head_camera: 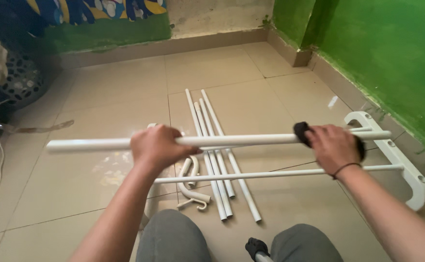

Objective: The person assembles a white plastic furniture frame by inserting multiple white rods into the holes of two curved side pieces. They connect the rods to form a ladder-like structure and then insert a longer rod into the top holes of the side pieces to complete the frame.

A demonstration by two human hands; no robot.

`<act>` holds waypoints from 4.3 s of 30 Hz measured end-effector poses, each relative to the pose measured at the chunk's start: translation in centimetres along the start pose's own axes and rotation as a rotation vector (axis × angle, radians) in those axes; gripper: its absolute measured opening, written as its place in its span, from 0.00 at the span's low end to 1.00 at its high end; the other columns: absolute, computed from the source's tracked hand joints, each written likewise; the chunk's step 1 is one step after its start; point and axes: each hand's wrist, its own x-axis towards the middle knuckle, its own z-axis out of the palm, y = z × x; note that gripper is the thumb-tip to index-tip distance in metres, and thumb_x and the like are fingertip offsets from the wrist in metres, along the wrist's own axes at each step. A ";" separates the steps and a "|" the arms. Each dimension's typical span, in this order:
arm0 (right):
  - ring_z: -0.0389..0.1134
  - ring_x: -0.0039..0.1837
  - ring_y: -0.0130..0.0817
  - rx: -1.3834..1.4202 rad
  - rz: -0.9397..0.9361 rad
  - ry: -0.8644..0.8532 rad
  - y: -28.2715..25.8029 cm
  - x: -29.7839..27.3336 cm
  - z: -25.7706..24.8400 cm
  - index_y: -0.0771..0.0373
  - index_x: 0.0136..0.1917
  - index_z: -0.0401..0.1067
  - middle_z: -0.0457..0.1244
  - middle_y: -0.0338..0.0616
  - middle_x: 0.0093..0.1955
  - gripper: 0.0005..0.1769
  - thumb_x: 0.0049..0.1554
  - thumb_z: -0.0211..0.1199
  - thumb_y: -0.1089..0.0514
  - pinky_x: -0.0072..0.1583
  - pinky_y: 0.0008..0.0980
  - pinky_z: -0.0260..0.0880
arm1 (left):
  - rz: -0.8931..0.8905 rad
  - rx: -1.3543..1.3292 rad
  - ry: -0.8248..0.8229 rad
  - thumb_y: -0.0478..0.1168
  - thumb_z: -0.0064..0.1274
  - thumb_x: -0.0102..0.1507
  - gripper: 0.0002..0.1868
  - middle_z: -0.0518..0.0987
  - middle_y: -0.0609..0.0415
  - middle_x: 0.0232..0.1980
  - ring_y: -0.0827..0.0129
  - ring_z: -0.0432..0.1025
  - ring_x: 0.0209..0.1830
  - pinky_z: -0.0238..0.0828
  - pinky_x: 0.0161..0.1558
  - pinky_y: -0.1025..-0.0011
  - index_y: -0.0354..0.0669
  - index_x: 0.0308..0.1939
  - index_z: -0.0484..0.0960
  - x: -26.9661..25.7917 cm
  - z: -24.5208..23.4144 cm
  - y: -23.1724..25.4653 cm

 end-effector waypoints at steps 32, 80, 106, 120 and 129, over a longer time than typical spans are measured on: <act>0.65 0.68 0.46 -0.176 -0.096 -0.134 0.8 8.1 -4.5 0.55 0.66 0.69 0.66 0.48 0.62 0.19 0.63 0.54 0.58 0.71 0.47 0.63 | 0.034 -0.069 0.235 0.77 0.65 0.40 0.32 0.83 0.61 0.25 0.67 0.79 0.31 0.69 0.33 0.68 0.62 0.34 0.92 4.9 -1.9 -0.4; 0.64 0.62 0.46 0.023 -0.559 0.180 -18.6 7.7 -3.5 0.56 0.59 0.69 0.64 0.45 0.54 0.19 0.53 0.55 0.61 0.64 0.49 0.60 | 0.176 -0.164 0.209 0.54 0.61 0.53 0.15 0.84 0.48 0.38 0.52 0.79 0.43 0.77 0.46 0.57 0.51 0.35 0.86 4.6 2.5 6.4; 0.65 0.60 0.45 0.058 -0.455 0.131 -10.7 4.7 -5.5 0.58 0.58 0.69 0.64 0.45 0.53 0.17 0.54 0.52 0.63 0.61 0.47 0.63 | 0.228 -0.002 0.185 0.58 0.64 0.50 0.16 0.84 0.55 0.37 0.59 0.79 0.41 0.77 0.44 0.59 0.62 0.38 0.90 3.2 0.4 8.9; 0.66 0.63 0.42 -0.173 -0.192 -0.049 2.0 4.9 -4.9 0.53 0.57 0.71 0.66 0.42 0.56 0.18 0.52 0.60 0.59 0.64 0.45 0.64 | 0.013 0.167 0.139 0.67 0.65 0.49 0.22 0.87 0.59 0.37 0.63 0.81 0.42 0.78 0.45 0.61 0.69 0.42 0.91 2.2 -2.2 -1.2; 0.69 0.62 0.52 0.022 0.189 -0.254 5.1 3.7 -2.0 0.50 0.66 0.69 0.67 0.49 0.58 0.21 0.61 0.52 0.63 0.61 0.49 0.72 | -0.029 -0.322 0.357 0.58 0.63 0.53 0.20 0.82 0.53 0.31 0.64 0.75 0.30 0.70 0.34 0.62 0.52 0.41 0.88 7.0 -3.2 -7.2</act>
